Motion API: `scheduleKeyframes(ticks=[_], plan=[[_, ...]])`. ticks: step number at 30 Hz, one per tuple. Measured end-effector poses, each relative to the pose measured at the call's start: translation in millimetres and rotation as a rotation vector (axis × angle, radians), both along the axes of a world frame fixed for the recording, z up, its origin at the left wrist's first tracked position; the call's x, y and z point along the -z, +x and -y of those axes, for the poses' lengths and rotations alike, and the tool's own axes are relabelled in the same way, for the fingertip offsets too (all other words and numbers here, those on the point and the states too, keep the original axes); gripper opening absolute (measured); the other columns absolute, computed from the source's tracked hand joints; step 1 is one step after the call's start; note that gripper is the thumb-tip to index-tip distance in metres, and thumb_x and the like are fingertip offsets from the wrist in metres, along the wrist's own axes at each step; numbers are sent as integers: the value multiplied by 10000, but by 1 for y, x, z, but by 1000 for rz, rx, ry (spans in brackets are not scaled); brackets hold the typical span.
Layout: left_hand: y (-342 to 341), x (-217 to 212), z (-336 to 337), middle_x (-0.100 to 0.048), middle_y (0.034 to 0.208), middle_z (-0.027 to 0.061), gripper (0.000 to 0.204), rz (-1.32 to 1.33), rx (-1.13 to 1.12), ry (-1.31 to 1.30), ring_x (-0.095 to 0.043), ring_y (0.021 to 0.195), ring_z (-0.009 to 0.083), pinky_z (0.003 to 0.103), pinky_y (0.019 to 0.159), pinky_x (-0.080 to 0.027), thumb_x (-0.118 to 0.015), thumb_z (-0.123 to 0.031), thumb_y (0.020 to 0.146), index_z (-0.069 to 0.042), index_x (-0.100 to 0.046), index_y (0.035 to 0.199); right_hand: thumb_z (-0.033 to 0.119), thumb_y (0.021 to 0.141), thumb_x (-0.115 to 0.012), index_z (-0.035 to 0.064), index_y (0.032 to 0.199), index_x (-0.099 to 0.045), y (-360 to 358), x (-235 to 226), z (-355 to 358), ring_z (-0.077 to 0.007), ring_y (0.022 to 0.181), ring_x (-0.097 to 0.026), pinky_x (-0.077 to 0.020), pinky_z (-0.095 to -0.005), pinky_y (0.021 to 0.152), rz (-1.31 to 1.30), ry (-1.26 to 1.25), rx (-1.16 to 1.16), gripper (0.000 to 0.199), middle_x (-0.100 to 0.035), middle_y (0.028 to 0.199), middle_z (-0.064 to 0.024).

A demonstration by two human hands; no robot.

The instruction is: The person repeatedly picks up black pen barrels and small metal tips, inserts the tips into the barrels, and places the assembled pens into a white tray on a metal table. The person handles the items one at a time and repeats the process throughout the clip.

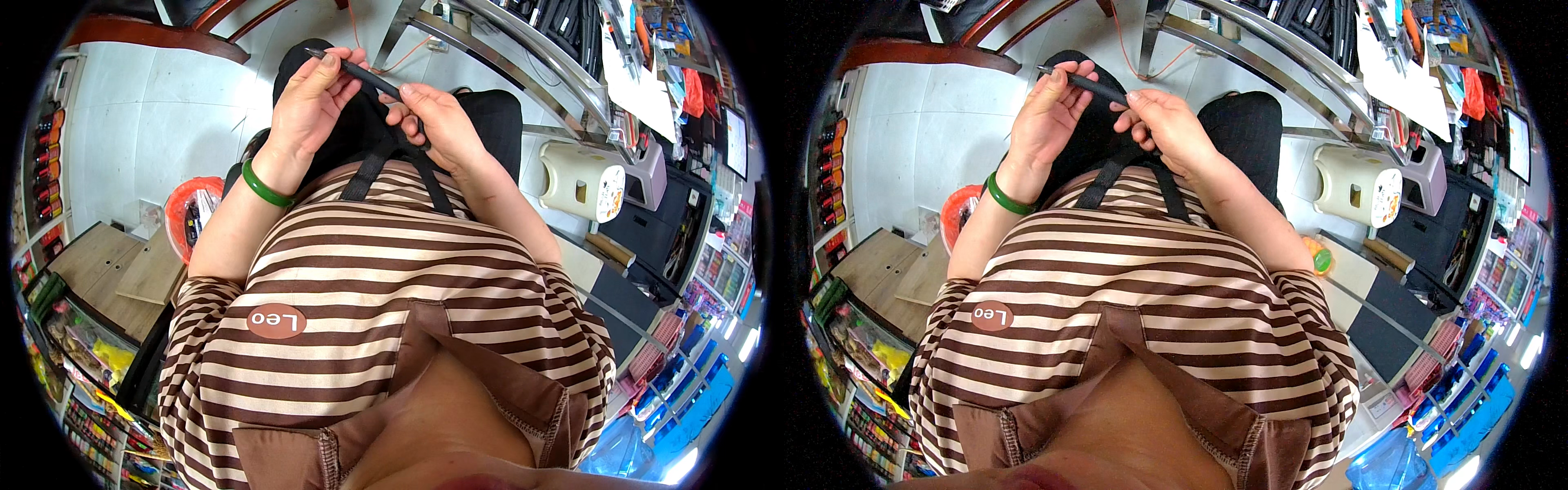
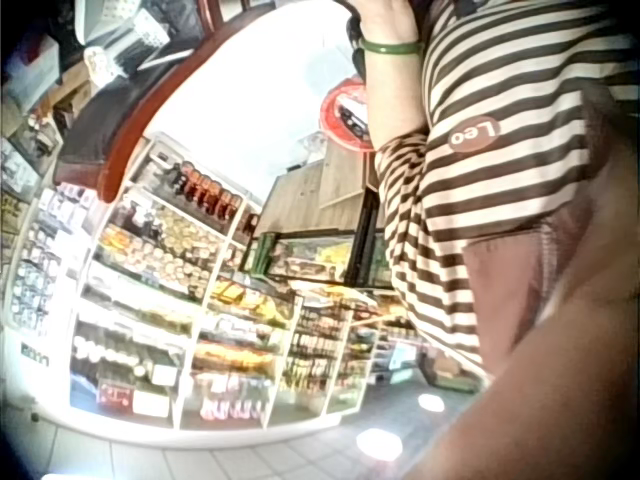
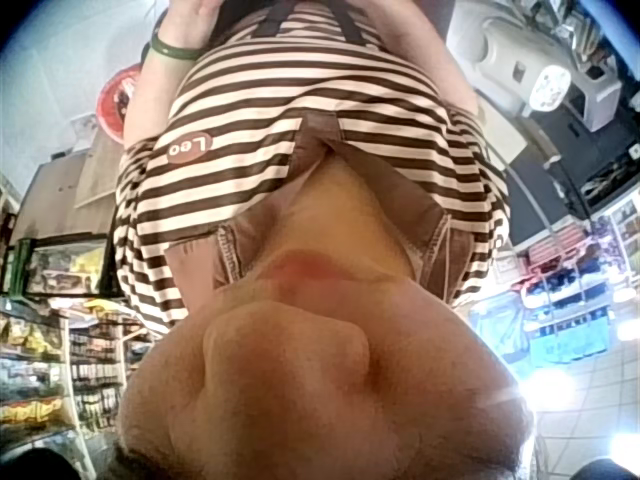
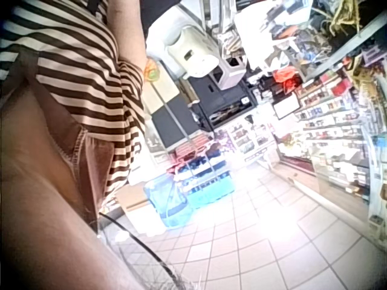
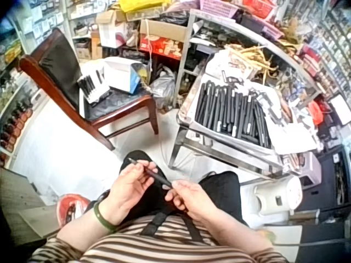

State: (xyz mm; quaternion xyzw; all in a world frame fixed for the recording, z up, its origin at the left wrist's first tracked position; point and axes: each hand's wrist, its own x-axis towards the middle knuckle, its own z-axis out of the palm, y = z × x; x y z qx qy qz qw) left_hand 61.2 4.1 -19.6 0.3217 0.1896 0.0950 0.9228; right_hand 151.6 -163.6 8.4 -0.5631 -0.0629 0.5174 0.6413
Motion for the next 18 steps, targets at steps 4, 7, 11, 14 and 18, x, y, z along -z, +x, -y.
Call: scheduleKeyframes(ticks=[4,7,11,14,18], plan=[[0,1,1,-556,1133,77,245,-4,0,-2,-518,1063,176,290,891,-423,-527,-265,874,-90,-540,1046,180,862,-546,40,941,-587,-3,4,-4,-38,568,-440,-359,-153,496,218,-41,145,166,-602,739,-22],[0,1,3,-561,1126,75,254,-29,-29,-5,-525,1049,173,289,887,-427,-536,-272,867,-90,-542,1044,161,852,-561,37,938,-587,-8,-4,-6,-44,585,-464,-379,-159,511,335,-49,179,153,-609,747,-28],[0,2,4,-569,1114,73,259,-31,-44,-29,-531,1041,171,287,882,-431,-545,-273,861,-88,-540,1042,163,854,-566,33,963,-571,-12,-3,-8,-29,571,-448,-366,-149,503,515,-58,196,170,-613,756,-30],[0,2,4,-570,1111,77,258,-38,-54,-41,-529,1044,175,290,883,-431,-547,-271,861,-86,-539,1040,171,858,-559,24,946,-573,-15,-2,-9,-44,573,-479,-382,-163,493,583,-41,214,171,-615,749,-39],[-1,2,-1,-559,1124,105,272,28,-24,-13,-533,1034,180,299,881,-430,-529,-259,874,-63,-536,1063,208,881,-519,6,914,-567,-6,-6,-6,-46,540,-466,-369,-163,457,257,-71,78,210,-582,696,-33]])
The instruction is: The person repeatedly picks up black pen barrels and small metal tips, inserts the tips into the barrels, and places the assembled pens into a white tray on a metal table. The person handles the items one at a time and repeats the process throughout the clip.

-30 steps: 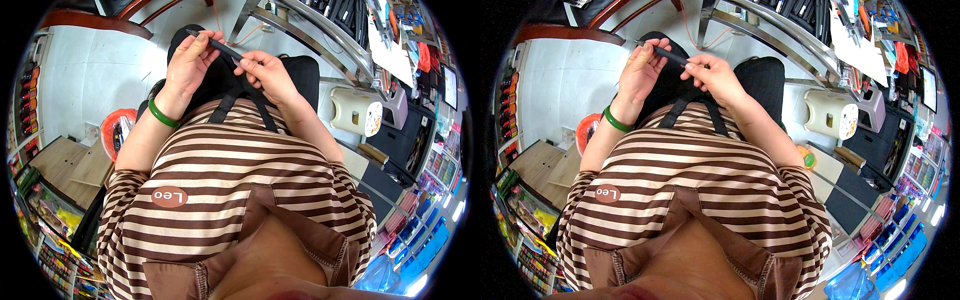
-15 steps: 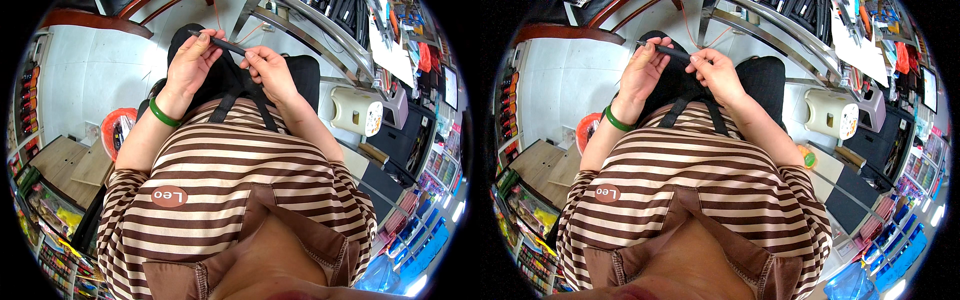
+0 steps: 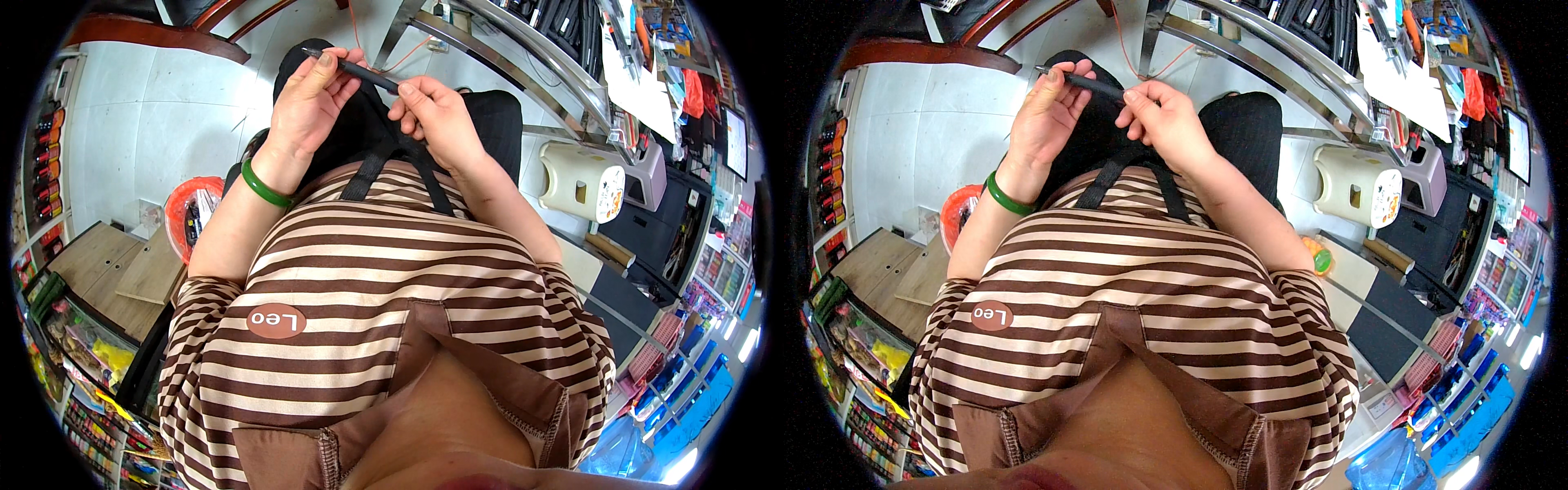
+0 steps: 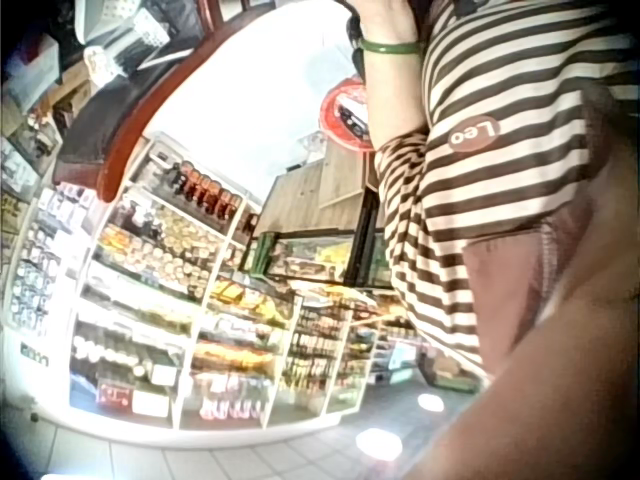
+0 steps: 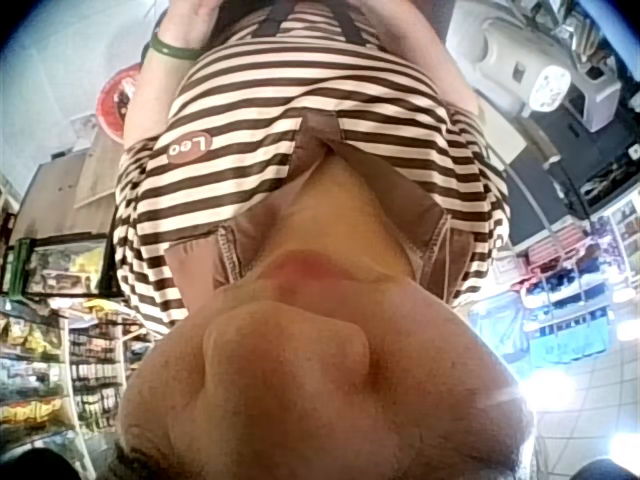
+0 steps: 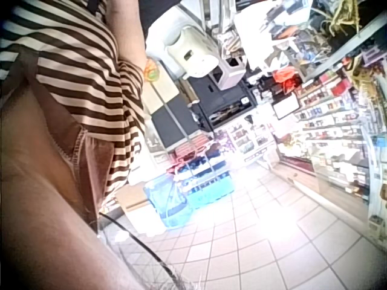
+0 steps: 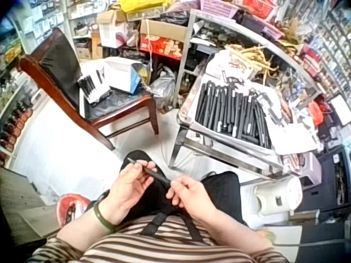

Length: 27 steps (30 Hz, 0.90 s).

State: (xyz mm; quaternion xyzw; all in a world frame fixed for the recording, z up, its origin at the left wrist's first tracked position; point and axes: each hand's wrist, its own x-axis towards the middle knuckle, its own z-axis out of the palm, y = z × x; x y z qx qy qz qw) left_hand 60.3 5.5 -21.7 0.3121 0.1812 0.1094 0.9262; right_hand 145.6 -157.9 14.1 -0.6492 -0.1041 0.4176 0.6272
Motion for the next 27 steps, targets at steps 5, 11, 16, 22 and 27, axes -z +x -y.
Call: scheduleKeyframes(ticks=[5,11,16,22,27], plan=[[2,-20,0,-522,1176,140,316,129,148,96,-520,1065,211,319,896,-422,-481,-246,900,-28,-512,1127,226,896,-488,-31,907,-546,8,-1,8,-26,493,-391,-296,-133,397,-624,146,-19,264,-503,651,-8],[1,-10,0,-531,1163,138,275,189,162,130,-537,1042,211,326,876,-436,-471,-219,904,-17,-537,1080,191,875,-530,-2,925,-541,12,9,12,-23,507,-401,-288,-134,404,-658,200,-6,199,-512,658,-9],[4,-3,-4,-552,1137,108,229,107,64,-29,-551,1018,198,311,835,-457,-512,-258,880,-65,-556,995,137,843,-567,50,938,-537,-2,5,2,-37,538,-449,-334,-158,447,-143,93,93,132,-578,732,-21],[5,-6,-12,-525,1173,111,259,87,1,-135,-513,1067,211,334,861,-451,-492,-303,885,-87,-535,1020,99,830,-572,33,958,-532,-4,-7,-5,-48,592,-496,-395,-173,527,174,47,98,150,-600,770,-28],[6,-6,-10,-514,1175,119,252,94,-24,-227,-504,1076,231,379,905,-427,-436,-278,914,-72,-506,1041,129,834,-579,31,969,-531,-1,-3,0,-57,599,-495,-405,-183,542,125,22,98,173,-599,767,-39]])
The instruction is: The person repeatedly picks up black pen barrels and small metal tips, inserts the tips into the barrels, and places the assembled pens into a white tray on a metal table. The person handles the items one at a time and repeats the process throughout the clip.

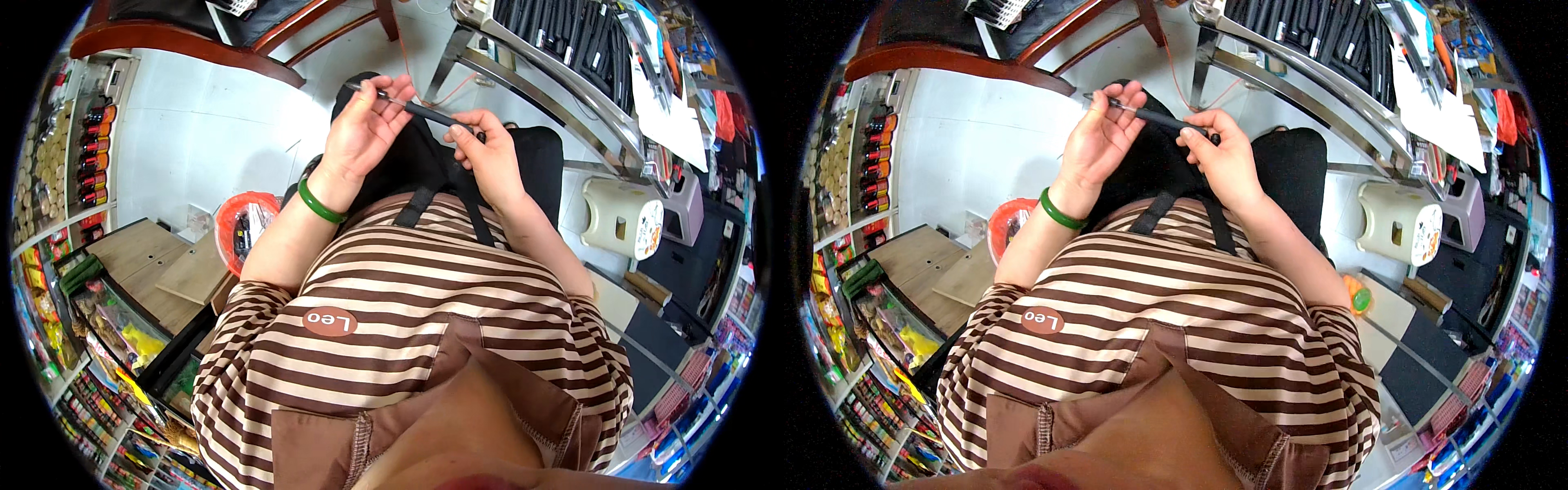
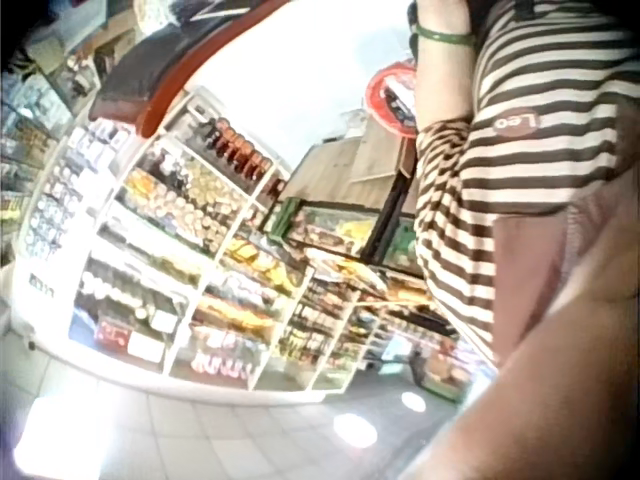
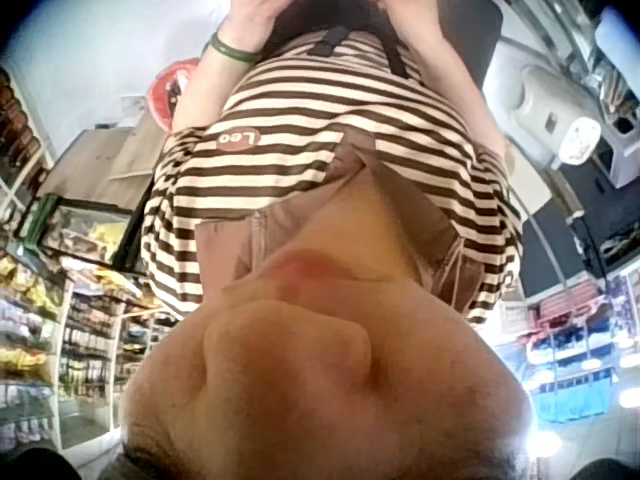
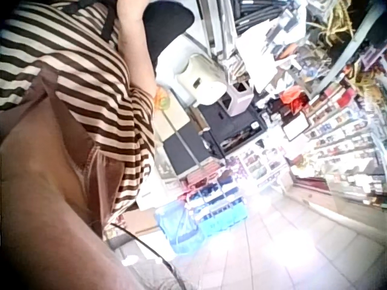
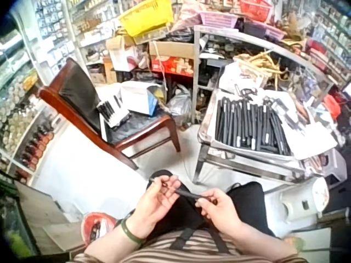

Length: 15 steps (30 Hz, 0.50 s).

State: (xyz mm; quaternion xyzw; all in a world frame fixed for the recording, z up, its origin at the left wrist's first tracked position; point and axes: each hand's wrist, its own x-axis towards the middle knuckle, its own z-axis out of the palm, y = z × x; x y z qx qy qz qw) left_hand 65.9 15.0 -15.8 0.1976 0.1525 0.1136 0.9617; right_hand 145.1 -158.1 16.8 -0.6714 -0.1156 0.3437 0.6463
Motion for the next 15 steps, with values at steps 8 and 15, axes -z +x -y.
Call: scheduleKeyframes(ticks=[8,15], plan=[[0,15,-11,-569,997,91,246,105,-67,-140,-541,913,191,404,916,-410,-438,-259,913,-46,-510,1014,148,838,-577,51,968,-538,0,2,6,-52,591,-480,-395,-182,525,-62,-43,-26,166,-594,755,-28],[-10,8,-52,-529,793,49,299,-13,-297,-89,-385,569,103,235,554,-349,-394,-346,925,-83,-528,972,151,833,-578,58,951,-542,2,8,7,-41,588,-463,-375,-173,509,-35,-40,-38,154,-588,757,-17]])
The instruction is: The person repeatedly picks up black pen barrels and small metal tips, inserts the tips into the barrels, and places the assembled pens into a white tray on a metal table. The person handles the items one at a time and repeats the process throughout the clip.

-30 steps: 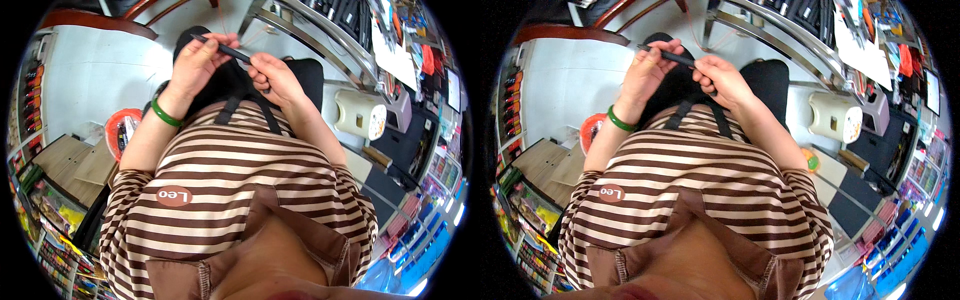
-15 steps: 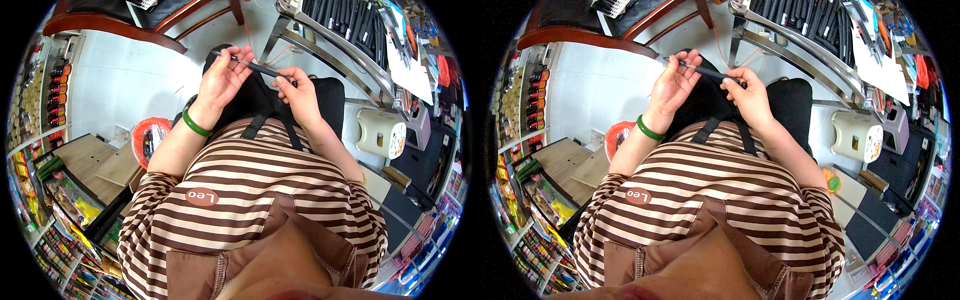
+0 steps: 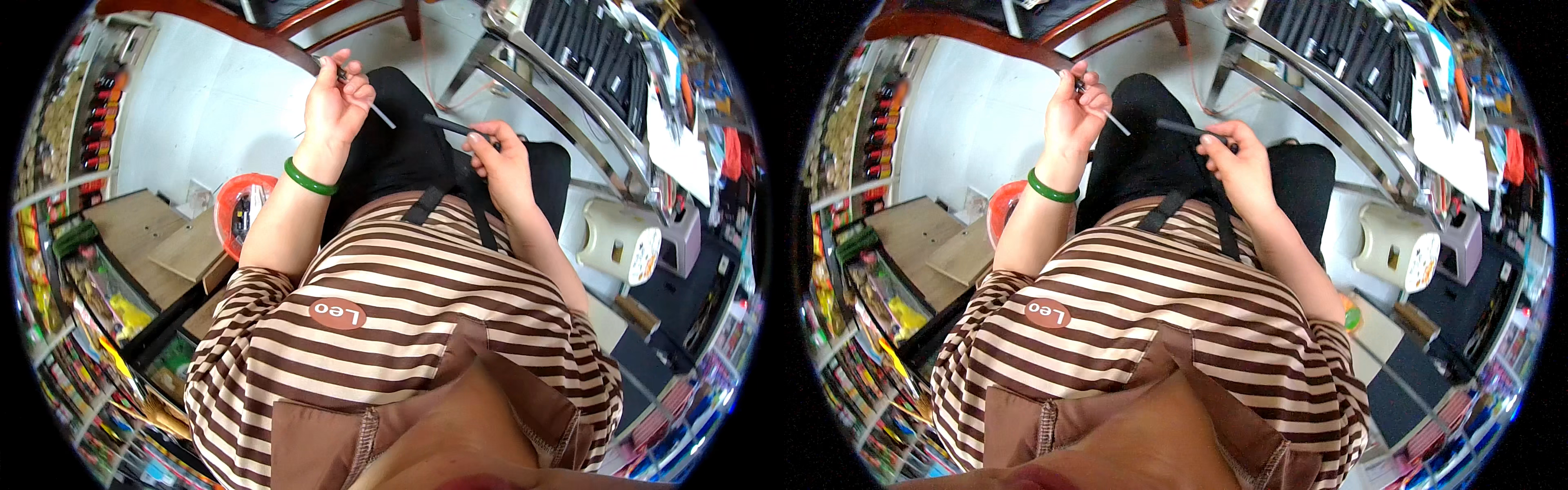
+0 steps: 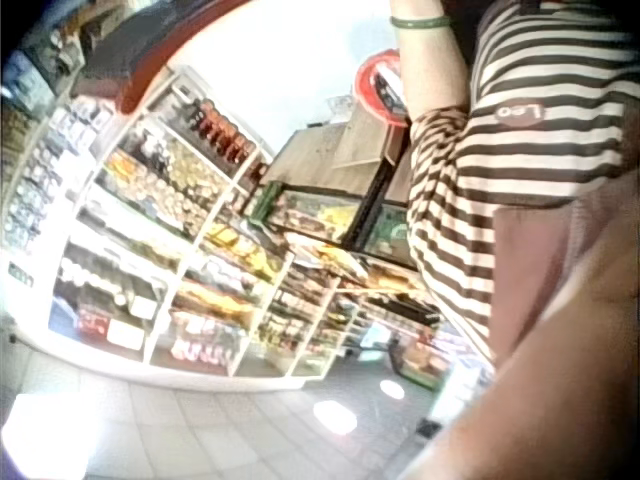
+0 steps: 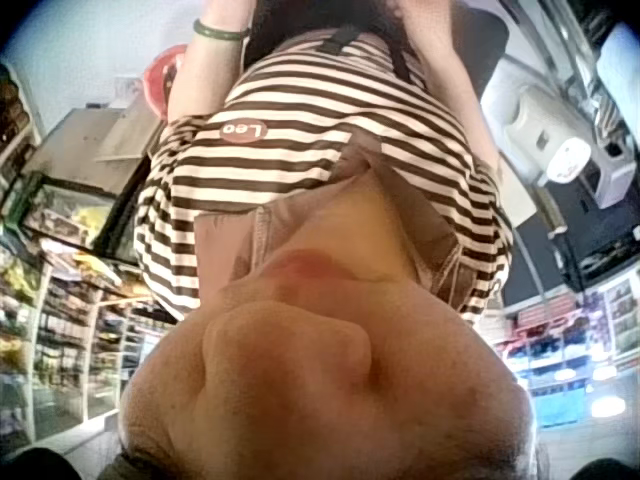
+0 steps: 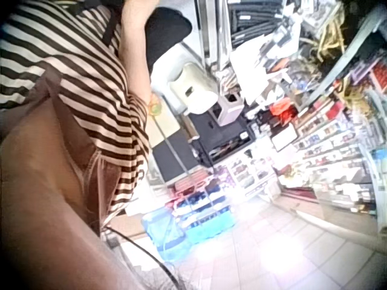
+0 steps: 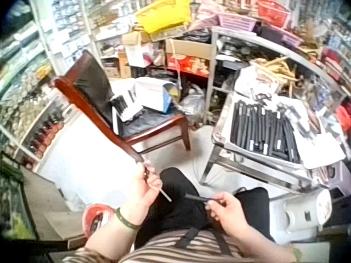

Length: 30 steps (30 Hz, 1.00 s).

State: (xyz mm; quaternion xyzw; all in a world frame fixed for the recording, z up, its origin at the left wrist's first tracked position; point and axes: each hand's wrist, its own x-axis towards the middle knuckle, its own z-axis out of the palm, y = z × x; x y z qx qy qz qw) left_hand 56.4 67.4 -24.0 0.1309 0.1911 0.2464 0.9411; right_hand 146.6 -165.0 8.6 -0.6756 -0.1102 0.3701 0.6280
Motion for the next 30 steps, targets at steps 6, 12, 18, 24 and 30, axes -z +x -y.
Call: scheduleKeyframes(ticks=[6,12,18,24,30], plan=[[-60,-20,-60,-542,773,49,360,-152,-222,351,-357,533,91,217,490,-307,-365,-388,925,-78,-504,1043,146,831,-579,58,967,-543,4,4,7,-37,566,-448,-350,-161,482,23,14,15,166,-575,753,-24],[-204,9,-121,-593,779,44,335,-749,-470,592,-388,541,64,197,474,-317,-365,-378,921,-111,-498,1072,117,843,-570,23,963,-539,2,16,9,-41,556,-437,-346,-153,470,14,43,20,155,-568,765,-39],[-350,60,-125,-608,863,6,344,-1063,-716,455,-449,650,85,309,664,-366,-362,-414,905,-180,-498,1116,118,846,-565,23,978,-528,1,18,2,-38,562,-434,-345,-150,477,-8,34,-46,166,-561,764,-35],[-388,70,-105,-545,1126,28,433,-1199,-828,297,-408,1079,190,530,955,-211,-331,-468,902,-258,-351,1281,117,852,-558,21,978,-525,-5,18,-1,-36,561,-433,-342,-151,474,-13,20,-67,162,-560,763,-34],[-381,84,-114,-585,905,75,341,-1058,-922,212,-508,857,230,473,870,-349,-318,-376,929,-91,-499,976,133,864,-540,30,981,-527,-9,17,-2,-35,563,-438,-344,-152,477,-1,20,-53,156,-568,755,-30]])
